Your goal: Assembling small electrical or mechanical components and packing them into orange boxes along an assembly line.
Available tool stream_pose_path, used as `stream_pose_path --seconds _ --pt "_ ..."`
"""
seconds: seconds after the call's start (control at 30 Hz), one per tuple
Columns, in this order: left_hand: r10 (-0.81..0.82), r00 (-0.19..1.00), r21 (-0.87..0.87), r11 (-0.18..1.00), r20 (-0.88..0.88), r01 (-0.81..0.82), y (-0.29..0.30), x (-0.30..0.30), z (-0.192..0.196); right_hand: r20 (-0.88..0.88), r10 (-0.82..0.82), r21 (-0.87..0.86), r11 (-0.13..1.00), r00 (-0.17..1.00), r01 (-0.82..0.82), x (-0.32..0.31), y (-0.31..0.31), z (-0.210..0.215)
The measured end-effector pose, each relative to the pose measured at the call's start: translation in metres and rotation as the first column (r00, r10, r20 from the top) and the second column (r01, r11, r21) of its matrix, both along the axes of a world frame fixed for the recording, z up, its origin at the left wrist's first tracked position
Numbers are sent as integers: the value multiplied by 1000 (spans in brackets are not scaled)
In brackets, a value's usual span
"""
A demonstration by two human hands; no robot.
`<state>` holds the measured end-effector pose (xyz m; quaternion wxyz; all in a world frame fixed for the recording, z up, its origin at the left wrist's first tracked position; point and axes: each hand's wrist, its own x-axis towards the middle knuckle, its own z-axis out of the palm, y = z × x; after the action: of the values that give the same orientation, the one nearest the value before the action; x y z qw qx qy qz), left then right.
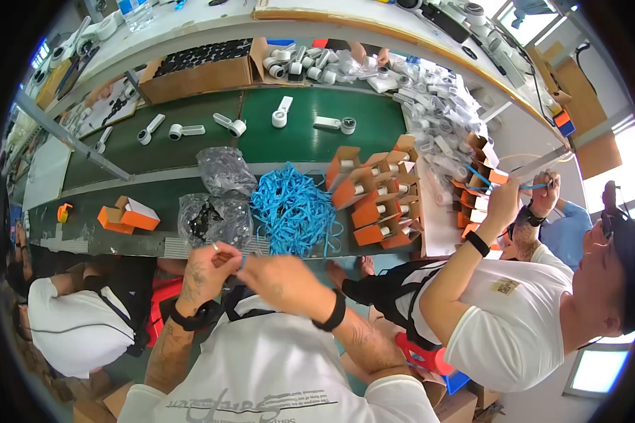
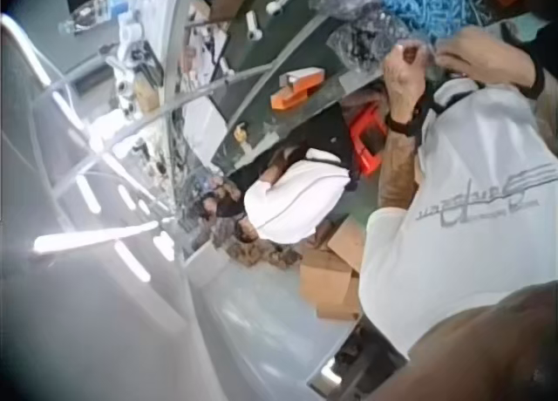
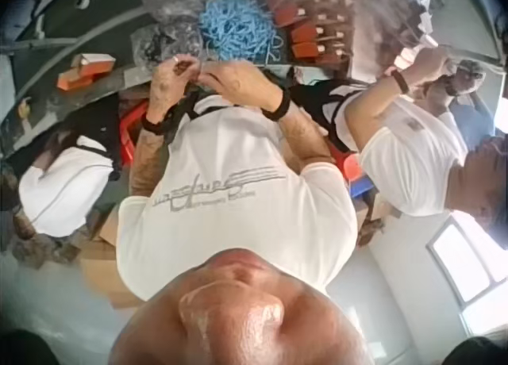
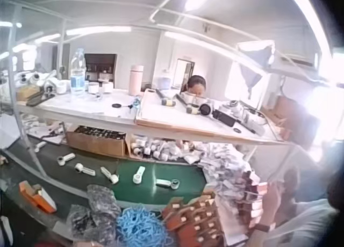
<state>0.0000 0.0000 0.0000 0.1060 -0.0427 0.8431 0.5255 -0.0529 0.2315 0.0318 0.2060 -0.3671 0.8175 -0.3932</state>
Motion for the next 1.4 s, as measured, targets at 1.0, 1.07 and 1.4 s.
stream_pose_path --seconds 1.0,1.07,1.4 --pt "-234 956 396 906 178 148 105 35 28 677 -101 -241 906 729 349 3 127 -13" --pt "-134 983 194 975 126 108 117 28 23 372 -275 -122 932 886 341 7 120 9" --pt "-255 942 490 863 218 120 119 -3 20 721 -276 -228 772 636 594 7 142 -19"
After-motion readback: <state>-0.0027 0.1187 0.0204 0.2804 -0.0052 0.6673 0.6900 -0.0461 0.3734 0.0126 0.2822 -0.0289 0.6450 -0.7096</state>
